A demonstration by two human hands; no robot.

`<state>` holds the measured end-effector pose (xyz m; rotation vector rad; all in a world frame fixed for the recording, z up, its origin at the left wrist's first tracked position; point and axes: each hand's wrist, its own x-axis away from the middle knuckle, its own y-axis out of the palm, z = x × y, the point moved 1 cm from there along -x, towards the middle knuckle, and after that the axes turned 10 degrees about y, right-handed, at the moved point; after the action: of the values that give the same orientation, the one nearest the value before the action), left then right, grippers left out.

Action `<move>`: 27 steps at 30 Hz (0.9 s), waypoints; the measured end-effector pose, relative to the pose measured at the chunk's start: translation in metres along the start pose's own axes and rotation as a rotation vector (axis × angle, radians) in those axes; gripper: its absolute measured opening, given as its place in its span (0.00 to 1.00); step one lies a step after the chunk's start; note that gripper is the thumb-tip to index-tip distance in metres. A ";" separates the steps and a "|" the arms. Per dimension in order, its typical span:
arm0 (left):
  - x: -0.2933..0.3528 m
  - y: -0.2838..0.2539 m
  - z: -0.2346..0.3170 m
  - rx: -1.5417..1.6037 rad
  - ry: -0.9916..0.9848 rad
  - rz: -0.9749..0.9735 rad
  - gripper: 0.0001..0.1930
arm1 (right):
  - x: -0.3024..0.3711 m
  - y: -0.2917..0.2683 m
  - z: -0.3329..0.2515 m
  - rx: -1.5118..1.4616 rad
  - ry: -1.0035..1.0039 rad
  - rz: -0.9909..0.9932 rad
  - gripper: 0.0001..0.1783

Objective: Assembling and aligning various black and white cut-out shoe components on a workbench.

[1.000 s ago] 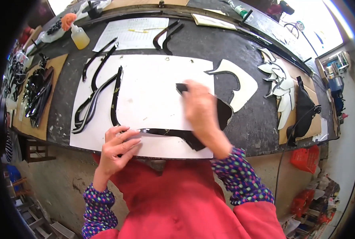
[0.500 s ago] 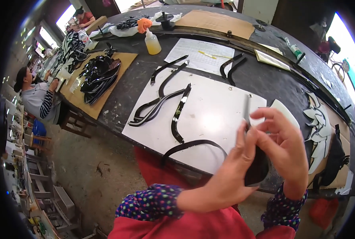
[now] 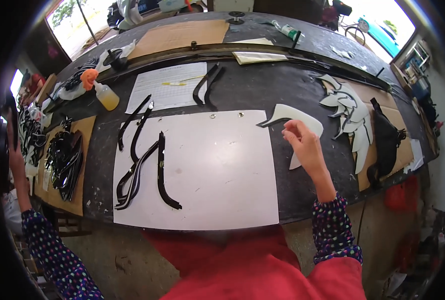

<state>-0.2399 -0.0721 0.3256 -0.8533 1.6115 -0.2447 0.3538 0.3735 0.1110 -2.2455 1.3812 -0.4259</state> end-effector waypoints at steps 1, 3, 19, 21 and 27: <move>0.017 0.025 -0.014 0.016 0.138 -0.120 0.29 | -0.008 -0.007 0.011 0.090 -0.010 0.066 0.11; 0.098 0.085 -0.044 -0.311 0.050 -0.336 0.33 | -0.025 -0.020 0.029 0.202 -0.009 0.142 0.12; 0.073 0.140 0.289 0.587 -0.404 -0.420 0.10 | -0.082 -0.056 -0.008 0.846 -0.358 0.150 0.13; 0.079 0.157 0.356 0.515 -0.461 -0.585 0.17 | -0.050 -0.047 -0.075 0.646 -0.542 0.218 0.10; 0.091 0.206 0.399 -0.018 -0.143 -0.404 0.13 | 0.024 0.000 -0.083 0.228 -0.649 -0.228 0.19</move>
<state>0.0491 0.1344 0.0358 -1.1813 1.3007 -0.4433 0.3237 0.3330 0.1815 -2.0851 0.7108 0.0805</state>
